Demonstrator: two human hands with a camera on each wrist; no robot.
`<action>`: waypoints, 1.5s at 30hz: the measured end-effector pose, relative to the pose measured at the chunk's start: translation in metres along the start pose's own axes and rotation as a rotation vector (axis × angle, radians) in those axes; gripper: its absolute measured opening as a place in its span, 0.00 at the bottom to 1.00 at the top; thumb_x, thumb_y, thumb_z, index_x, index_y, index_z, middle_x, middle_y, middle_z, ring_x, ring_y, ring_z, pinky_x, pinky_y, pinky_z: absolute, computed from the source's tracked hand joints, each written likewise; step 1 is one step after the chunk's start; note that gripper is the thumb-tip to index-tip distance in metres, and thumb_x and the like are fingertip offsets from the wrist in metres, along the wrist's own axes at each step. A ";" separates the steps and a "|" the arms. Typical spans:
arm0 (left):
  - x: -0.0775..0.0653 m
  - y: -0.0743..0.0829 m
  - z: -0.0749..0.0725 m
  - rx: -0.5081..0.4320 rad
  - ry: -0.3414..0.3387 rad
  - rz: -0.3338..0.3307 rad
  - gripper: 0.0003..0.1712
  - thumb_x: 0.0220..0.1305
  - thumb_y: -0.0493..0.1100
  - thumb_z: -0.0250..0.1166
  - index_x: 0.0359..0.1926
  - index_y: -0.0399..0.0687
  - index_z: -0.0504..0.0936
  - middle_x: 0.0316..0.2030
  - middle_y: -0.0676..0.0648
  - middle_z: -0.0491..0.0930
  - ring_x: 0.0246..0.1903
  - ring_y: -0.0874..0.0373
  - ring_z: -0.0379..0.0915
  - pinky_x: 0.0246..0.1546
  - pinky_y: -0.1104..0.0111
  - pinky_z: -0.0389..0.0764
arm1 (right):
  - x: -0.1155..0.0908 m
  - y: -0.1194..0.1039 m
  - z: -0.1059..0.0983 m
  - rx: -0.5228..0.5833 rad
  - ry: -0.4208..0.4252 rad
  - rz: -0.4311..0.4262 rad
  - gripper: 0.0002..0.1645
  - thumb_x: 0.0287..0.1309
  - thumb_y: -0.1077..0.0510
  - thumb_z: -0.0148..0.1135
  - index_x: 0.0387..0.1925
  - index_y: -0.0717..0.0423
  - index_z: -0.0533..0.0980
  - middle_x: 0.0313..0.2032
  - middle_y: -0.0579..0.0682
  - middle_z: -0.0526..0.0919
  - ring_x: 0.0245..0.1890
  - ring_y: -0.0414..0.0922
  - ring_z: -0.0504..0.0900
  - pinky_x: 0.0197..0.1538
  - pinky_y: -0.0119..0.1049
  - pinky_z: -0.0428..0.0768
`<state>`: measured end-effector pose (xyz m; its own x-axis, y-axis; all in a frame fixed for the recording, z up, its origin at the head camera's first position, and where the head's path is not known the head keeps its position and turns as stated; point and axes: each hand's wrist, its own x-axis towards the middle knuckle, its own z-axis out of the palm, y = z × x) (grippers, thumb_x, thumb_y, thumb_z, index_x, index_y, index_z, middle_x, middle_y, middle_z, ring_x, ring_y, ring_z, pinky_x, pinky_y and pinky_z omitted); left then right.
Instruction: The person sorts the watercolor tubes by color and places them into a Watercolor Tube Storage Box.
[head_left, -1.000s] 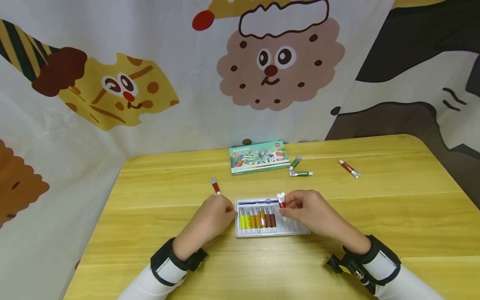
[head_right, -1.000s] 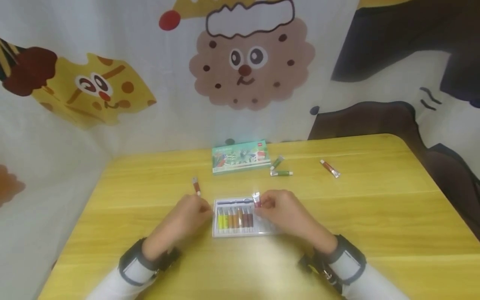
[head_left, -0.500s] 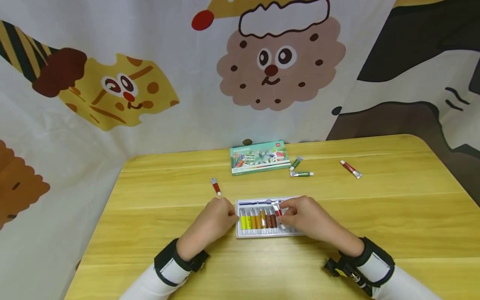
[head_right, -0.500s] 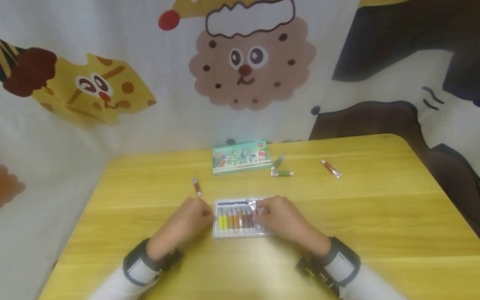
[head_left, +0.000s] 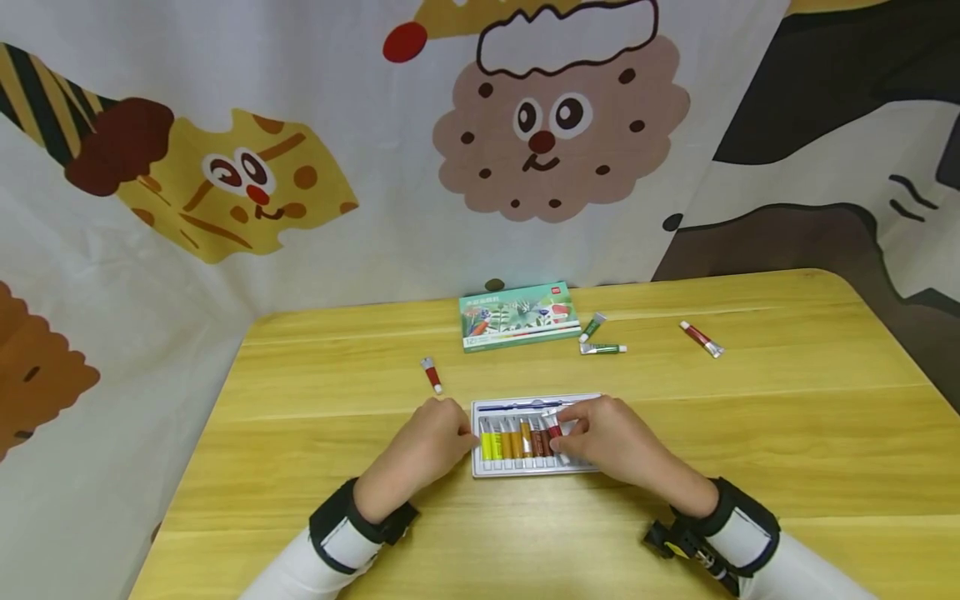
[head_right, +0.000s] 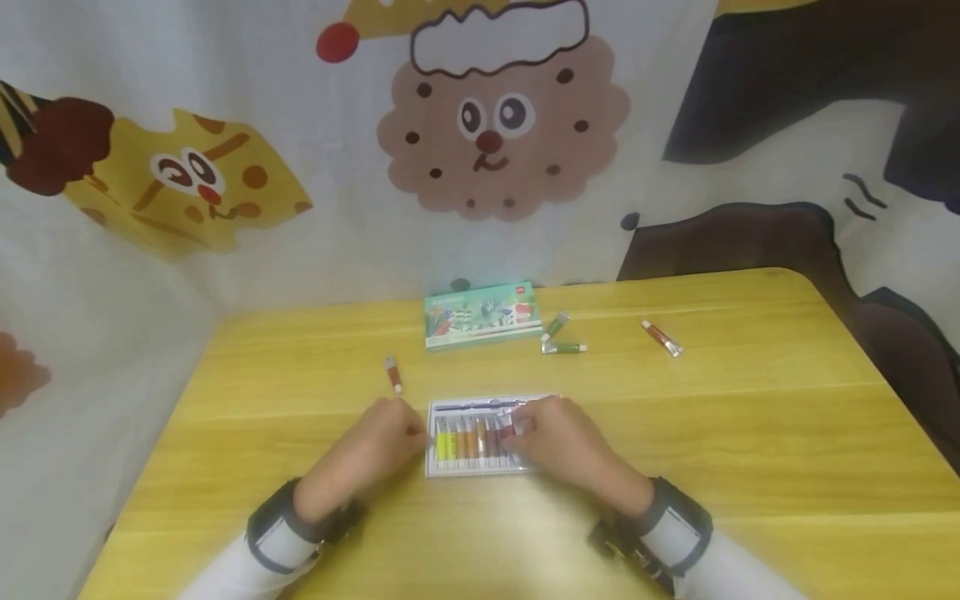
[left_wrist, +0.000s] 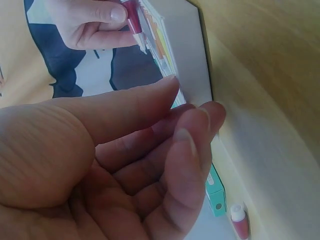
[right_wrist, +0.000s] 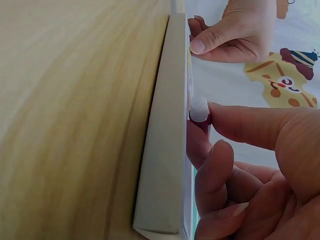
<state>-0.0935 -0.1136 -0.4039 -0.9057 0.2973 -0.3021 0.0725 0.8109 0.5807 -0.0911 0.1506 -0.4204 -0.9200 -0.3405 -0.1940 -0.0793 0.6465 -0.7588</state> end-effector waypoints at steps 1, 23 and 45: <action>0.000 0.000 0.000 0.003 0.001 0.002 0.13 0.68 0.38 0.72 0.24 0.45 0.87 0.16 0.52 0.74 0.16 0.60 0.65 0.19 0.70 0.65 | 0.000 0.001 0.001 -0.004 -0.001 -0.002 0.18 0.58 0.59 0.76 0.48 0.64 0.86 0.25 0.42 0.84 0.23 0.41 0.78 0.23 0.33 0.72; 0.001 -0.001 0.001 0.007 0.007 0.001 0.12 0.68 0.38 0.72 0.26 0.45 0.88 0.18 0.51 0.76 0.17 0.59 0.67 0.19 0.70 0.66 | 0.001 0.005 0.007 -0.134 0.068 -0.111 0.12 0.62 0.61 0.74 0.22 0.50 0.85 0.17 0.38 0.77 0.17 0.36 0.68 0.22 0.29 0.64; 0.001 0.001 0.002 0.021 -0.003 0.004 0.11 0.68 0.37 0.72 0.27 0.43 0.88 0.19 0.51 0.77 0.17 0.59 0.68 0.20 0.70 0.67 | 0.000 0.003 0.005 -0.210 -0.008 -0.086 0.15 0.61 0.60 0.76 0.23 0.47 0.79 0.21 0.39 0.76 0.23 0.39 0.71 0.28 0.32 0.69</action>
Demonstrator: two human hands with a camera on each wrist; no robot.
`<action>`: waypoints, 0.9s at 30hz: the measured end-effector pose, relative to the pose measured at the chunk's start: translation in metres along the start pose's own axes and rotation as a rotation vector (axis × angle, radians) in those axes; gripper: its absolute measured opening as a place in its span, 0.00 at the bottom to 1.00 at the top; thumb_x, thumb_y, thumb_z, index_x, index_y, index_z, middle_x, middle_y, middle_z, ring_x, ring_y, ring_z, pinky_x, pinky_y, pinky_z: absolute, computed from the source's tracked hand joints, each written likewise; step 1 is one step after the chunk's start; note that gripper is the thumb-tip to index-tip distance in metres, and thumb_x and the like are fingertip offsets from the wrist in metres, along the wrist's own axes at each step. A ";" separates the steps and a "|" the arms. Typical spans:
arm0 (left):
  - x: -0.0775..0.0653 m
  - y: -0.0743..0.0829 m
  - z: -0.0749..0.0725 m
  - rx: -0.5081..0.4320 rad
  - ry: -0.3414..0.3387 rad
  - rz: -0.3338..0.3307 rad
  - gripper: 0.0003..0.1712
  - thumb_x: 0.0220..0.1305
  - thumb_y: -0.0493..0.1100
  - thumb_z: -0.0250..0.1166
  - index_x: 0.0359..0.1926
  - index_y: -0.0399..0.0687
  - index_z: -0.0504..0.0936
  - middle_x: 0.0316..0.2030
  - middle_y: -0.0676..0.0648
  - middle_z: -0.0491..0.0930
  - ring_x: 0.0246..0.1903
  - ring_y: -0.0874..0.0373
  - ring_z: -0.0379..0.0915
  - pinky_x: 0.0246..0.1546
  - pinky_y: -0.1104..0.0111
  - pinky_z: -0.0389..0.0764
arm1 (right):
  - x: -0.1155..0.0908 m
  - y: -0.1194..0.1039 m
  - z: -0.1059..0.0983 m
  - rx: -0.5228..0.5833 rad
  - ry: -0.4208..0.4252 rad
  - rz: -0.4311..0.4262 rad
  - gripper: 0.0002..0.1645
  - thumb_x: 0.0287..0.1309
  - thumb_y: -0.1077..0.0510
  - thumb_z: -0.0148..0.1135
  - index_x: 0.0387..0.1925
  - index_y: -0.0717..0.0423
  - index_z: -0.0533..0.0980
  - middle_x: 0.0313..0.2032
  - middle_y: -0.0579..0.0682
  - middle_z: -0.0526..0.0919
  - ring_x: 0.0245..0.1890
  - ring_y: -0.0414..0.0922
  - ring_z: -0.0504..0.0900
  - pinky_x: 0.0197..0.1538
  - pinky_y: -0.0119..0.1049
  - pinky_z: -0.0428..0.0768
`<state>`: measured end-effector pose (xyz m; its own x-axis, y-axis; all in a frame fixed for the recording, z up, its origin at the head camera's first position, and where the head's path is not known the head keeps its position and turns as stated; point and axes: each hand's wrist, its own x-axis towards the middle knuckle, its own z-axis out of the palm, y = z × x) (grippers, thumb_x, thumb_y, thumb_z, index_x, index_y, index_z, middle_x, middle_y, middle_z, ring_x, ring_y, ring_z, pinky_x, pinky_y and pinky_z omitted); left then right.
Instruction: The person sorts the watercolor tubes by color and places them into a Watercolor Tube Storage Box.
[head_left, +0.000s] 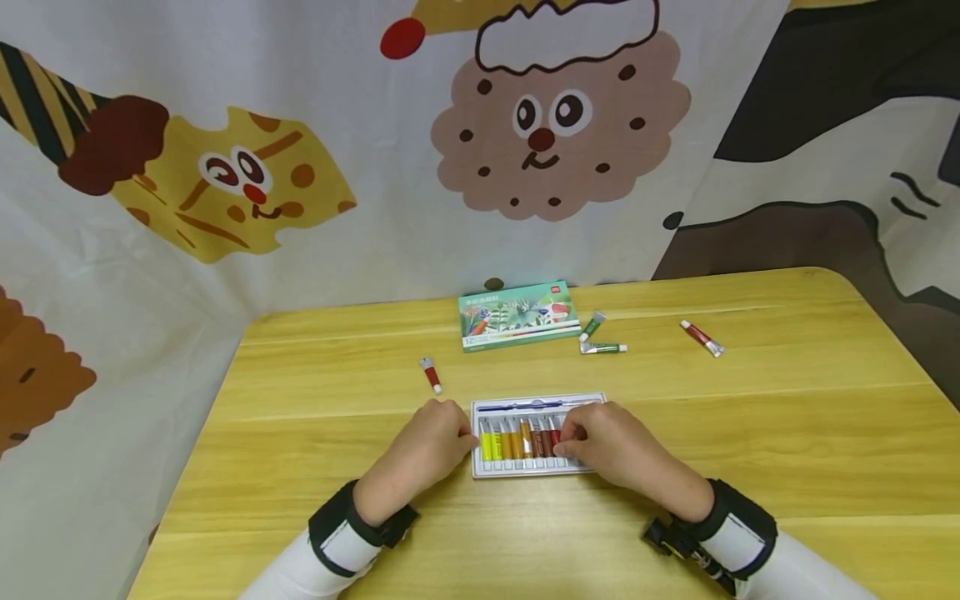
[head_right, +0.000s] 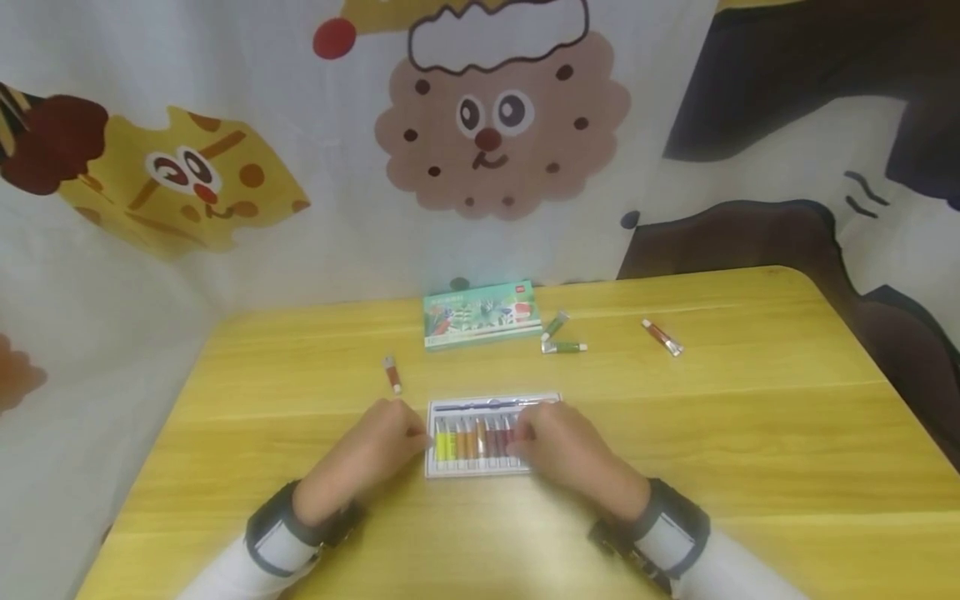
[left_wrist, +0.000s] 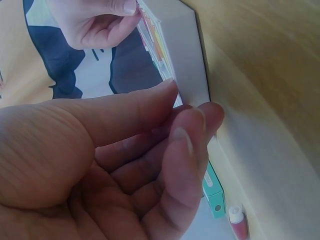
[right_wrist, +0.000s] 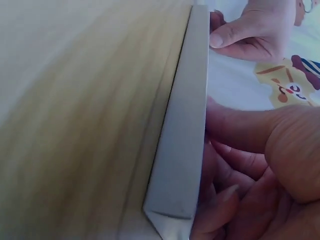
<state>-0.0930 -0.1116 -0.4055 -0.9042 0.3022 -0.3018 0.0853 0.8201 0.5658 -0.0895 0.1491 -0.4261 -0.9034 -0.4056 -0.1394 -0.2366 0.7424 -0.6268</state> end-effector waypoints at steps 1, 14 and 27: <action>0.000 0.000 0.000 0.003 0.000 0.000 0.11 0.68 0.37 0.72 0.27 0.43 0.88 0.19 0.51 0.77 0.18 0.59 0.68 0.20 0.70 0.67 | 0.000 0.000 0.000 -0.008 0.004 -0.002 0.15 0.60 0.60 0.76 0.23 0.47 0.78 0.21 0.39 0.75 0.23 0.39 0.71 0.28 0.33 0.69; -0.001 0.001 0.001 0.000 -0.001 0.000 0.11 0.69 0.37 0.71 0.27 0.43 0.88 0.19 0.51 0.76 0.18 0.59 0.68 0.20 0.70 0.67 | -0.001 -0.001 0.000 -0.018 0.006 0.013 0.16 0.60 0.59 0.76 0.22 0.47 0.78 0.20 0.39 0.75 0.23 0.39 0.71 0.28 0.33 0.68; 0.017 -0.024 -0.033 0.176 0.281 0.058 0.11 0.69 0.33 0.67 0.49 0.40 0.90 0.45 0.42 0.88 0.40 0.50 0.83 0.37 0.57 0.84 | -0.002 -0.002 -0.004 0.010 -0.003 -0.035 0.15 0.63 0.58 0.74 0.23 0.47 0.78 0.20 0.38 0.74 0.21 0.37 0.69 0.26 0.31 0.66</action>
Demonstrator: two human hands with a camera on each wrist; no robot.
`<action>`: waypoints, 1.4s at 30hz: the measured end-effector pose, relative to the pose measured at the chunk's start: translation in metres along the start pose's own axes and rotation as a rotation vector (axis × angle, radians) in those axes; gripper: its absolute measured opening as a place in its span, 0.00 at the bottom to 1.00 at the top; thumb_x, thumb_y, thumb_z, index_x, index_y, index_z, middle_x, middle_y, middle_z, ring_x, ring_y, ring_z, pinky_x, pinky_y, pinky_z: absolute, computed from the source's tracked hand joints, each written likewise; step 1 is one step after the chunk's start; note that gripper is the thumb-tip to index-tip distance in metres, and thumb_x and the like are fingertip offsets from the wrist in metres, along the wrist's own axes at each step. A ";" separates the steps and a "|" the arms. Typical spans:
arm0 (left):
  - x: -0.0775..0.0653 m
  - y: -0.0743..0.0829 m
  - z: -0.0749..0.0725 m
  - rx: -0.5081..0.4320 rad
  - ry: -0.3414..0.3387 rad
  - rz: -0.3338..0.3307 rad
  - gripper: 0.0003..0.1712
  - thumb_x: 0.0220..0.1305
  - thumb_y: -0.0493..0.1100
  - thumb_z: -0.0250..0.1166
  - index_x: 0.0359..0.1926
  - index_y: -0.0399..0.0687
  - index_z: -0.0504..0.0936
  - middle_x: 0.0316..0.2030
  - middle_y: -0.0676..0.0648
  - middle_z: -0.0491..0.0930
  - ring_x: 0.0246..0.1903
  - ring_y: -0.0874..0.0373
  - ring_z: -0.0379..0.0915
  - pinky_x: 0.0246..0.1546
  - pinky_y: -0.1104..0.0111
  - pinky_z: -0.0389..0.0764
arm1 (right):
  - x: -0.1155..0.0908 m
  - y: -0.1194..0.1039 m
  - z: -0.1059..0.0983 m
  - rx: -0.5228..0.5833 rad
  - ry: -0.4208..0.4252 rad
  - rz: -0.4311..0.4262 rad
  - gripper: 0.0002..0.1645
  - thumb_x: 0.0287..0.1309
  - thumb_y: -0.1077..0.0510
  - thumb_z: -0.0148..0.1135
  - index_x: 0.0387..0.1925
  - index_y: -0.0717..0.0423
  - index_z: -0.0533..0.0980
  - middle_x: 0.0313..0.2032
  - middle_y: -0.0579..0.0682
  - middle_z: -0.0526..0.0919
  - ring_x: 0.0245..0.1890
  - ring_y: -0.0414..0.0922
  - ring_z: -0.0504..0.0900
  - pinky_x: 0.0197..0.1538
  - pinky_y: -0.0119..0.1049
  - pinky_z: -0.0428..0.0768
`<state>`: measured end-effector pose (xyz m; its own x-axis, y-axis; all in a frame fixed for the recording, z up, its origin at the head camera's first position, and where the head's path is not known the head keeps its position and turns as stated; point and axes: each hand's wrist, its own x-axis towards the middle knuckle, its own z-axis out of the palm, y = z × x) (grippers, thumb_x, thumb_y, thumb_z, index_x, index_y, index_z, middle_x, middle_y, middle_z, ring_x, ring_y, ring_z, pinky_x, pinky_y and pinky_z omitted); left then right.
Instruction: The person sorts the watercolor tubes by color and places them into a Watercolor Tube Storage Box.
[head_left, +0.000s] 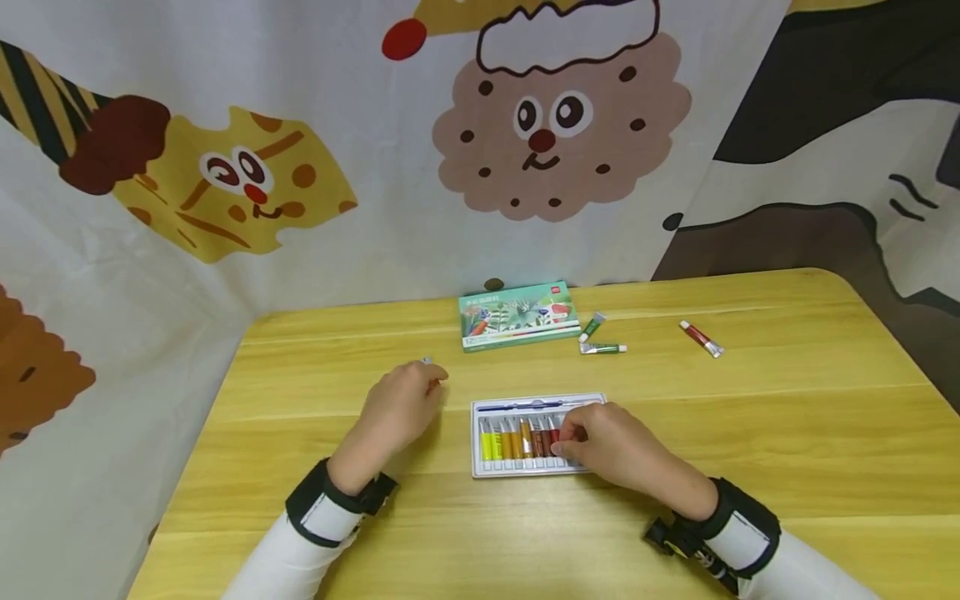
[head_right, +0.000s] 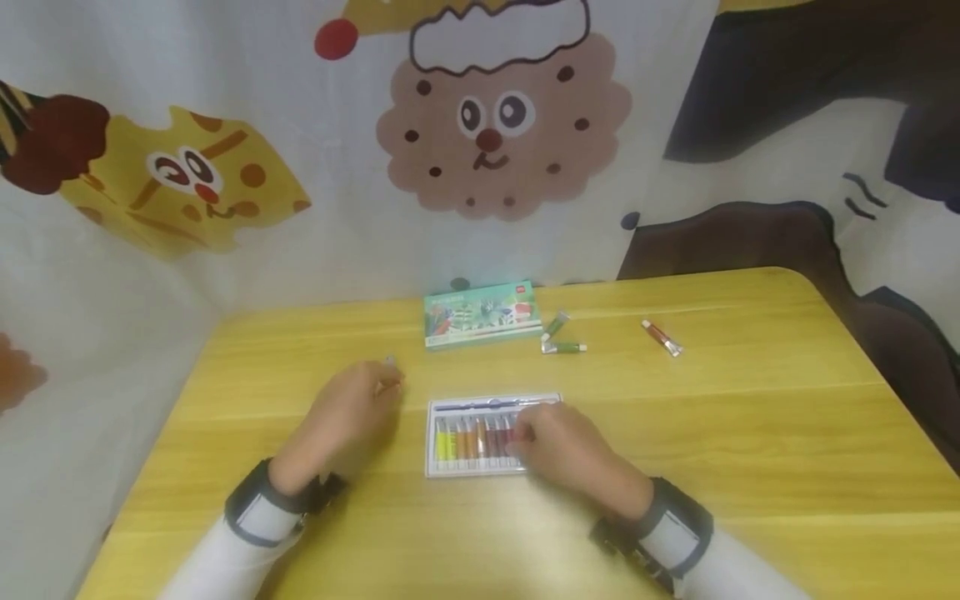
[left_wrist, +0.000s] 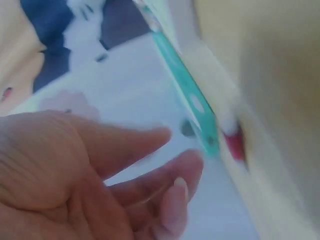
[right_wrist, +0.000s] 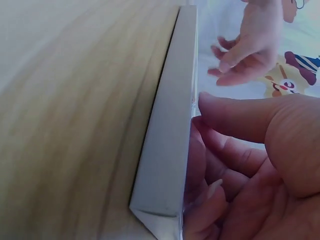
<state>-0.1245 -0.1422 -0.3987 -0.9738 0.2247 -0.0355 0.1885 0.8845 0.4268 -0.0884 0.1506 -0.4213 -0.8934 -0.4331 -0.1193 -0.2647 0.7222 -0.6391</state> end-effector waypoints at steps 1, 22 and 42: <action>0.003 -0.005 -0.001 0.035 0.034 0.031 0.13 0.66 0.29 0.66 0.51 0.39 0.89 0.46 0.41 0.87 0.43 0.48 0.84 0.38 0.55 0.85 | 0.000 0.000 0.000 0.009 -0.003 -0.008 0.15 0.63 0.58 0.74 0.23 0.47 0.78 0.20 0.38 0.74 0.20 0.37 0.69 0.25 0.31 0.66; 0.027 -0.036 0.008 0.648 0.012 0.470 0.07 0.58 0.32 0.78 0.38 0.42 0.90 0.33 0.45 0.85 0.32 0.52 0.75 0.33 0.63 0.79 | 0.005 0.005 -0.003 0.096 -0.046 -0.014 0.12 0.70 0.56 0.68 0.28 0.50 0.82 0.20 0.40 0.74 0.20 0.37 0.70 0.24 0.30 0.67; -0.009 0.025 0.006 0.243 0.284 0.823 0.22 0.60 0.29 0.76 0.56 0.36 0.86 0.48 0.44 0.87 0.46 0.53 0.83 0.50 0.63 0.84 | -0.001 -0.003 -0.019 0.224 0.067 -0.005 0.06 0.71 0.58 0.67 0.36 0.53 0.86 0.28 0.44 0.80 0.27 0.42 0.72 0.28 0.31 0.70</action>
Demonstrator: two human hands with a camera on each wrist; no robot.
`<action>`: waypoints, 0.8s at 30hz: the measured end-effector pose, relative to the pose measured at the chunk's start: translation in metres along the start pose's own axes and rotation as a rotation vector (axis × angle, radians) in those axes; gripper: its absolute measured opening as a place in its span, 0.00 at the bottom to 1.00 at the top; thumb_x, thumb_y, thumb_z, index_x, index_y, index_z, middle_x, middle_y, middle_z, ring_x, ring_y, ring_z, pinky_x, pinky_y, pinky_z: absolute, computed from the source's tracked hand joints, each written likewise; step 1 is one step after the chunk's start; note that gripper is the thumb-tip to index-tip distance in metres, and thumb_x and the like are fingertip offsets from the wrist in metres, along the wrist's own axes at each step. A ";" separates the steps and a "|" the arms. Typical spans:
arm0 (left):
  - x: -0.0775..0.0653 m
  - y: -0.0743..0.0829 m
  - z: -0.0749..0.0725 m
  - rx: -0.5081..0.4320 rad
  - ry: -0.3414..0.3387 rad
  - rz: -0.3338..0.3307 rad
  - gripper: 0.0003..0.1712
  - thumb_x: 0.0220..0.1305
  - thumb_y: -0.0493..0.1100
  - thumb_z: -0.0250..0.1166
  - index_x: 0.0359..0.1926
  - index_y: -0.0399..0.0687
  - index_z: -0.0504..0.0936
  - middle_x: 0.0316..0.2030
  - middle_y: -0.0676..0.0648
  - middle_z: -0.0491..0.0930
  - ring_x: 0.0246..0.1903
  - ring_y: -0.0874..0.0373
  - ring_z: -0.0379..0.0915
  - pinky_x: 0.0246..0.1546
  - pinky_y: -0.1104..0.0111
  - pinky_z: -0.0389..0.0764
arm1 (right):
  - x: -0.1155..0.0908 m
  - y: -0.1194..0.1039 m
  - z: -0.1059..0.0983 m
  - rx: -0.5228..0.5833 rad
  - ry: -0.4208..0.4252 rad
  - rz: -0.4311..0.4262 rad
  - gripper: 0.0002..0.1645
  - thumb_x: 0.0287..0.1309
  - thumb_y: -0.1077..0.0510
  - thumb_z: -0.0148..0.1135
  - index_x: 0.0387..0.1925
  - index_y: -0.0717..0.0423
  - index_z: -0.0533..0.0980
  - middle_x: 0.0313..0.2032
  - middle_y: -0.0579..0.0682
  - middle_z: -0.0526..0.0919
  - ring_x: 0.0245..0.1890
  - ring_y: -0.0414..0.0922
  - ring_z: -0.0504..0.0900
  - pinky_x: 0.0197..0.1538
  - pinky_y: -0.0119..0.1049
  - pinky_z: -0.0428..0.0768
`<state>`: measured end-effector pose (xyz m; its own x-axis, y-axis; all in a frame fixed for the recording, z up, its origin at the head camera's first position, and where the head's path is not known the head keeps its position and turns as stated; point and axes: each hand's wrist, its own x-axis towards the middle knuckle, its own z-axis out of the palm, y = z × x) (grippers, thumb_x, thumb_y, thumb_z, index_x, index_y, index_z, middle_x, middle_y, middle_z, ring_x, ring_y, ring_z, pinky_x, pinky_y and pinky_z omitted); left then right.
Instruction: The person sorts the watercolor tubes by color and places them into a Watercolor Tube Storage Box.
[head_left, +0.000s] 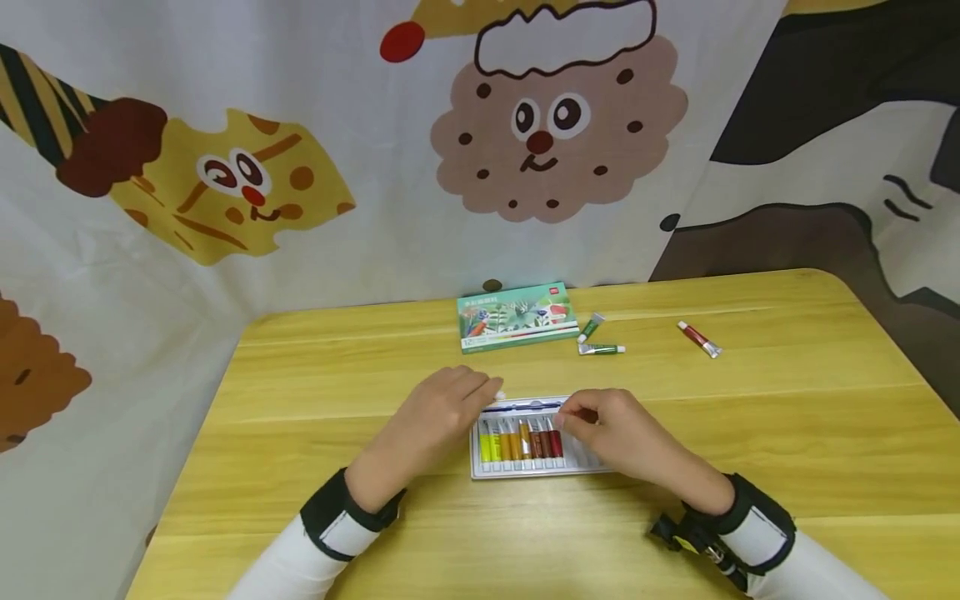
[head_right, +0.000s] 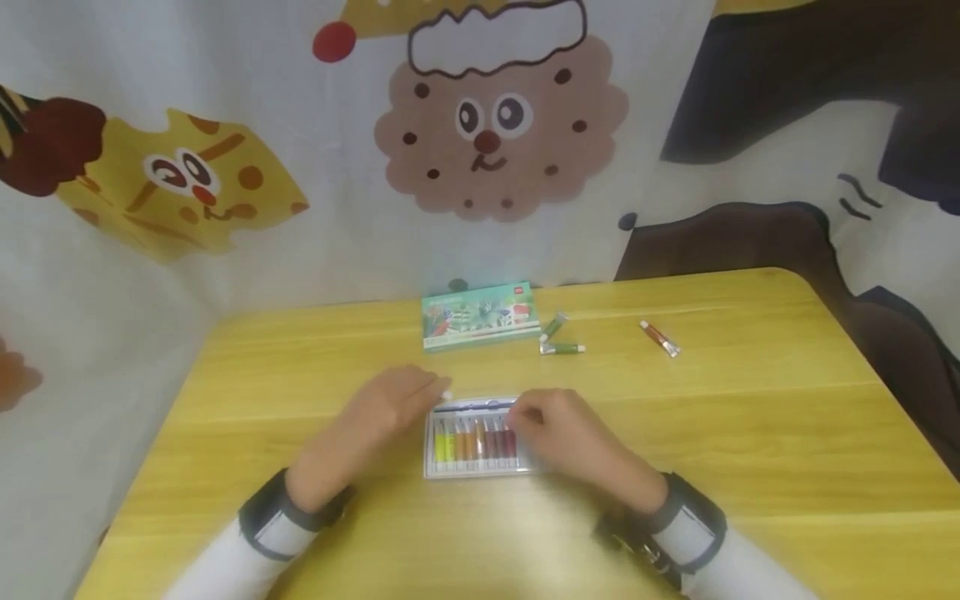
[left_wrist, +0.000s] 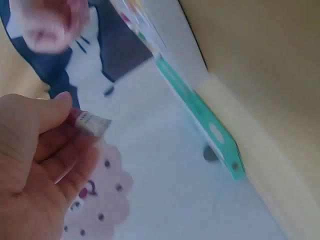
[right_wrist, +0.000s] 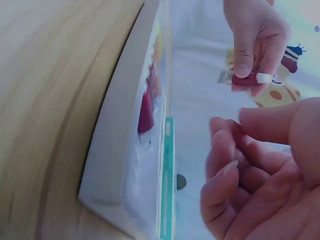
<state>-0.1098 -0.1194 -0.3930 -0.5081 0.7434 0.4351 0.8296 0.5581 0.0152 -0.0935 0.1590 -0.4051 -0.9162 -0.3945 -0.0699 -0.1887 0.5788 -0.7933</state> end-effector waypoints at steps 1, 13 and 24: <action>0.001 0.004 0.001 0.003 0.006 0.024 0.21 0.61 0.30 0.75 0.56 0.36 0.86 0.47 0.45 0.88 0.46 0.54 0.83 0.50 0.64 0.84 | -0.001 0.000 0.000 0.025 0.008 0.005 0.06 0.71 0.58 0.67 0.37 0.53 0.87 0.28 0.45 0.81 0.27 0.42 0.73 0.28 0.31 0.70; 0.004 0.029 0.011 0.043 0.108 0.212 0.07 0.73 0.35 0.64 0.49 0.42 0.84 0.42 0.52 0.88 0.40 0.60 0.81 0.43 0.70 0.81 | -0.005 -0.005 0.008 0.268 -0.038 0.017 0.16 0.77 0.50 0.60 0.51 0.56 0.87 0.36 0.49 0.88 0.33 0.50 0.83 0.29 0.32 0.75; 0.002 0.034 0.009 0.080 0.133 0.284 0.20 0.84 0.39 0.47 0.49 0.43 0.87 0.46 0.51 0.88 0.45 0.59 0.81 0.46 0.69 0.80 | -0.010 -0.011 0.009 0.373 -0.114 -0.016 0.13 0.69 0.54 0.69 0.47 0.60 0.88 0.33 0.52 0.90 0.27 0.40 0.81 0.28 0.29 0.76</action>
<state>-0.0848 -0.0954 -0.3993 -0.2196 0.8217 0.5259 0.9105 0.3662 -0.1919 -0.0789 0.1494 -0.4010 -0.8650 -0.4905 -0.1056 -0.0421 0.2808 -0.9589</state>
